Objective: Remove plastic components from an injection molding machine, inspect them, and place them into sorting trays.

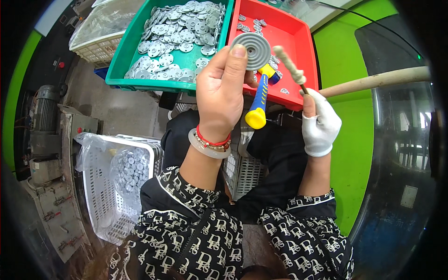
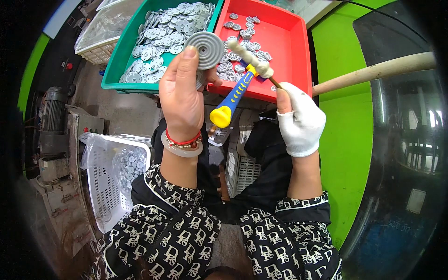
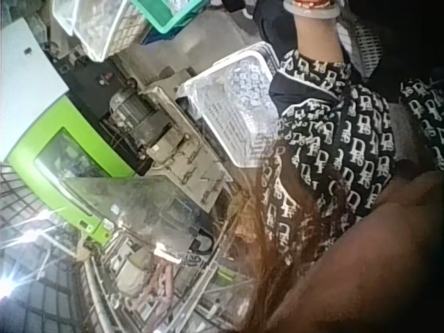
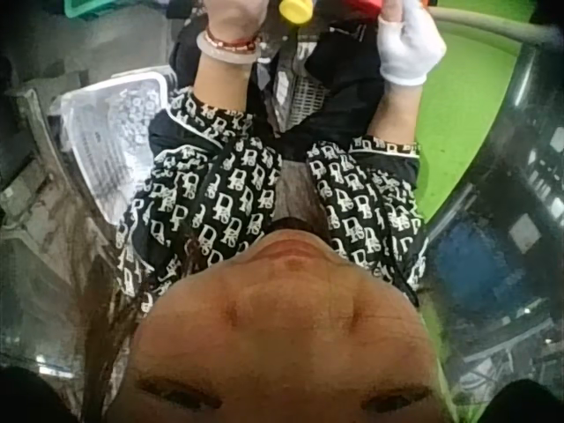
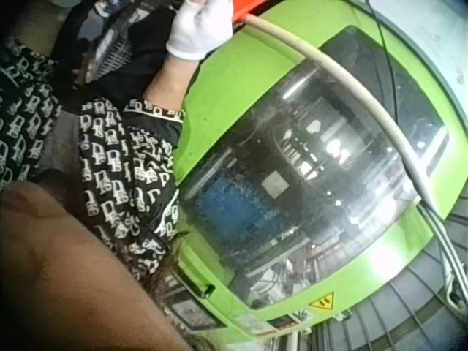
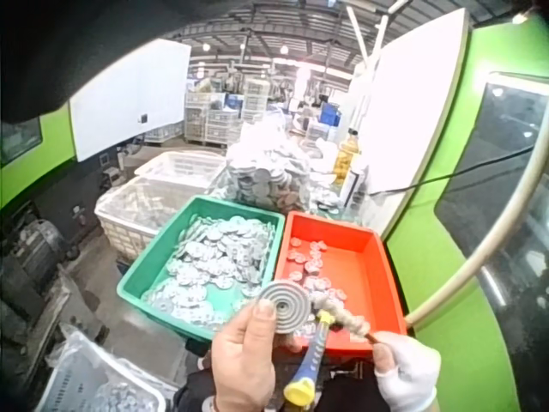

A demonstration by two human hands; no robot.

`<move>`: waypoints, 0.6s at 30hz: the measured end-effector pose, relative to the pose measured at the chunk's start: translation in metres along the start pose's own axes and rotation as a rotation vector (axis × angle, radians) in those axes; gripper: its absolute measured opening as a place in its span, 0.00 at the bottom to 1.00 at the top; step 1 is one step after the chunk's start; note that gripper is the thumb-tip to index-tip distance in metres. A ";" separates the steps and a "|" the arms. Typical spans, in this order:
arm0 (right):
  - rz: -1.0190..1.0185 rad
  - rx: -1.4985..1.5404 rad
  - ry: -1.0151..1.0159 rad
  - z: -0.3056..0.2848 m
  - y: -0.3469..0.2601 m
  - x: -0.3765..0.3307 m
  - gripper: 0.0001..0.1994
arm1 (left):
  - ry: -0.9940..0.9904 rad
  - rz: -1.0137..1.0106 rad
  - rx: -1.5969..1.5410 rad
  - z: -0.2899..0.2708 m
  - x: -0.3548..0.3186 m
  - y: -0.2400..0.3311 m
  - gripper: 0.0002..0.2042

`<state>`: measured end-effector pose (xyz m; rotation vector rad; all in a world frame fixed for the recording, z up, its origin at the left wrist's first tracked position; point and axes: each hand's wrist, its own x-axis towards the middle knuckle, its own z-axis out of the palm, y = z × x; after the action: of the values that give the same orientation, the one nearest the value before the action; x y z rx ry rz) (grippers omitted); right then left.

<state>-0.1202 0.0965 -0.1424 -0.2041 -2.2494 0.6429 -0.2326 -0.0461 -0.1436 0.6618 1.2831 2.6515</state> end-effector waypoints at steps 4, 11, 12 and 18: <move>0.170 0.079 0.009 0.001 -0.002 -0.005 0.07 | -0.015 -0.059 -0.115 0.004 -0.003 0.003 0.14; 0.411 0.567 -0.007 0.010 -0.029 -0.005 0.16 | 0.035 -0.224 -0.269 0.022 -0.011 0.025 0.13; 0.502 0.748 -0.014 0.010 -0.037 -0.006 0.16 | 0.033 -0.220 -0.271 0.026 -0.014 0.028 0.13; 0.632 0.819 -0.140 0.009 -0.073 -0.007 0.24 | -0.003 -0.278 -0.444 0.036 -0.023 0.042 0.16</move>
<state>-0.1179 0.0276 -0.1152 -0.4626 -1.8386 1.8879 -0.1929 -0.0534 -0.0988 0.3873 0.6811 2.5637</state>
